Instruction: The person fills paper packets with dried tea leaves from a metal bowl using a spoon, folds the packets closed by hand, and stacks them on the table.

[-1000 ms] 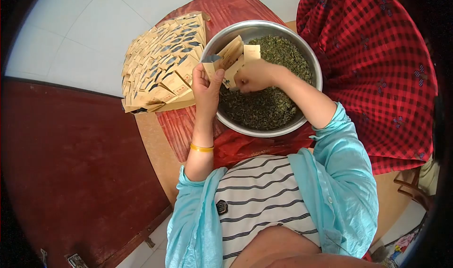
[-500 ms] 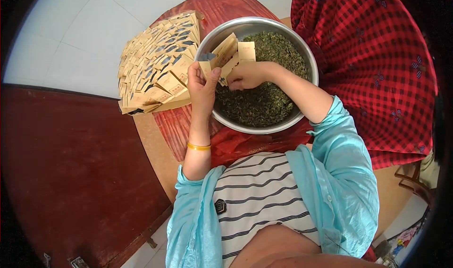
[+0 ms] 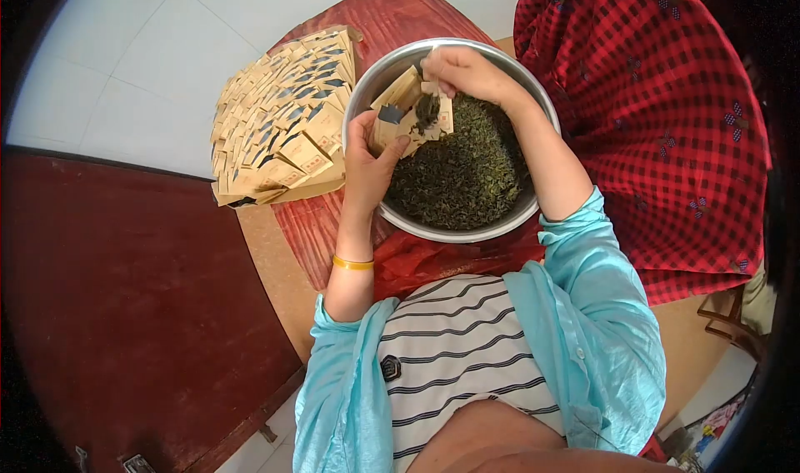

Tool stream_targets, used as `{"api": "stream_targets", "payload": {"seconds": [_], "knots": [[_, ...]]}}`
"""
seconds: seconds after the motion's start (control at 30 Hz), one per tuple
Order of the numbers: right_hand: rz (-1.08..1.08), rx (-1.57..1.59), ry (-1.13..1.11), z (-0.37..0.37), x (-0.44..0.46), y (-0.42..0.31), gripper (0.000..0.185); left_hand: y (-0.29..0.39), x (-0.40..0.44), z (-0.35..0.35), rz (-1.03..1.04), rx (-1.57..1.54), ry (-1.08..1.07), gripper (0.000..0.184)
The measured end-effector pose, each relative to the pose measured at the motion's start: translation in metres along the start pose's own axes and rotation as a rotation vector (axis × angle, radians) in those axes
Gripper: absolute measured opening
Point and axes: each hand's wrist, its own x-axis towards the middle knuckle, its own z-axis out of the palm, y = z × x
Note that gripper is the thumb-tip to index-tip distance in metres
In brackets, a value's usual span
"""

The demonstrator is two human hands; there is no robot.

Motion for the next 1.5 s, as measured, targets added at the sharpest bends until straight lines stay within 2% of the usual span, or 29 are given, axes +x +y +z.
{"api": "stream_targets", "payload": {"seconds": [0.07, 0.13, 0.23, 0.3, 0.37, 0.43, 0.5, 0.57, 0.67, 0.8, 0.87, 0.9, 0.97, 1.0, 1.03, 1.1, 1.13, 1.23, 1.27, 1.33, 1.37, 1.43, 1.47, 1.5], "knots": [[-0.088, 0.041, 0.199, 0.002, -0.001, -0.008, 0.037, -0.001, 0.001, 0.001, -0.010, 0.025, -0.012, 0.047], [-0.117, 0.059, 0.253, 0.011, -0.002, -0.012, 0.037, -0.003, 0.001, 0.001, -0.020, 0.149, -0.028, 0.049], [-0.187, 0.064, 0.311, 0.021, -0.002, -0.016, 0.034, 0.000, 0.000, 0.002, -0.058, 0.154, -0.045, 0.051], [-0.355, -0.300, 0.394, 0.032, -0.008, -0.023, 0.029, -0.005, 0.001, 0.000, -0.058, 0.163, -0.039, 0.051], [-0.395, -0.397, 0.403, 0.038, -0.011, -0.026, 0.021, -0.009, 0.001, 0.000, -0.062, 0.173, -0.035, 0.051], [-0.568, -0.511, 0.367, 0.044, -0.014, -0.027, 0.016, -0.005, 0.000, 0.002, -0.048, 0.137, -0.031, 0.051], [-0.588, -0.533, 0.370, 0.047, -0.015, -0.032, 0.013, -0.006, 0.000, 0.001, -0.060, 0.175, -0.031, 0.051], [-0.784, -0.621, 0.406, 0.048, -0.015, -0.034, 0.011, -0.006, 0.001, 0.000, -0.070, 0.212, -0.034, 0.051], [-0.861, -0.677, 0.439, 0.047, -0.017, -0.038, 0.009, -0.006, 0.001, 0.000, -0.089, 0.235, -0.036, 0.051], [-0.858, -0.689, 0.486, 0.041, -0.017, -0.034, 0.010, -0.009, 0.001, 0.002, -0.052, 0.284, -0.022, 0.050], [-0.743, -0.601, 0.617, 0.039, -0.014, -0.026, 0.012, -0.012, 0.001, 0.001, -0.004, 0.267, -0.016, 0.050], [-0.745, -0.602, 0.615, 0.037, -0.014, -0.025, 0.012, -0.007, 0.001, 0.003, -0.009, 0.239, 0.006, 0.049], [-0.310, -0.600, 0.525, 0.032, -0.014, -0.023, 0.016, -0.002, 0.001, 0.004, -0.013, 0.208, 0.029, 0.049], [-0.183, -0.642, 0.393, 0.029, -0.012, -0.018, 0.021, -0.001, 0.002, 0.004, -0.017, 0.098, 0.046, 0.050], [-0.181, -0.642, 0.394, 0.032, -0.011, -0.012, 0.021, 0.000, 0.002, 0.004, -0.022, -0.012, 0.061, 0.050], [-0.062, -0.822, 0.028, 0.039, -0.009, -0.004, 0.027, -0.001, 0.001, 0.003, 0.006, -0.037, 0.058, 0.051], [-0.026, -0.804, -0.081, 0.047, -0.011, -0.003, 0.026, -0.002, 0.001, 0.002, 0.037, -0.063, 0.060, 0.051], [-0.177, -0.744, -0.450, 0.070, -0.012, 0.003, 0.029, -0.003, 0.002, 0.000, 0.059, -0.036, 0.071, 0.050], [-0.177, -0.744, -0.449, 0.074, -0.011, 0.002, 0.029, -0.004, 0.002, 0.000, 0.059, -0.035, 0.070, 0.050], [0.134, -0.617, -0.627, 0.079, -0.010, 0.003, 0.026, -0.003, 0.002, 0.001, 0.062, -0.015, 0.066, 0.049], [0.133, -0.616, -0.628, 0.077, -0.010, 0.002, 0.026, -0.001, 0.001, 0.001, 0.061, -0.014, 0.067, 0.049], [0.277, -0.456, -0.589, 0.064, -0.008, 0.004, 0.028, 0.005, 0.000, 0.003, -0.027, 0.006, 0.042, 0.048], [0.280, -0.455, -0.588, 0.058, -0.007, 0.008, 0.028, 0.003, 0.000, 0.003, -0.029, 0.005, 0.040, 0.048], [0.247, -0.344, -0.483, 0.051, -0.006, 0.011, 0.027, 0.001, 0.001, 0.002, -0.023, 0.046, 0.044, 0.048]]}}
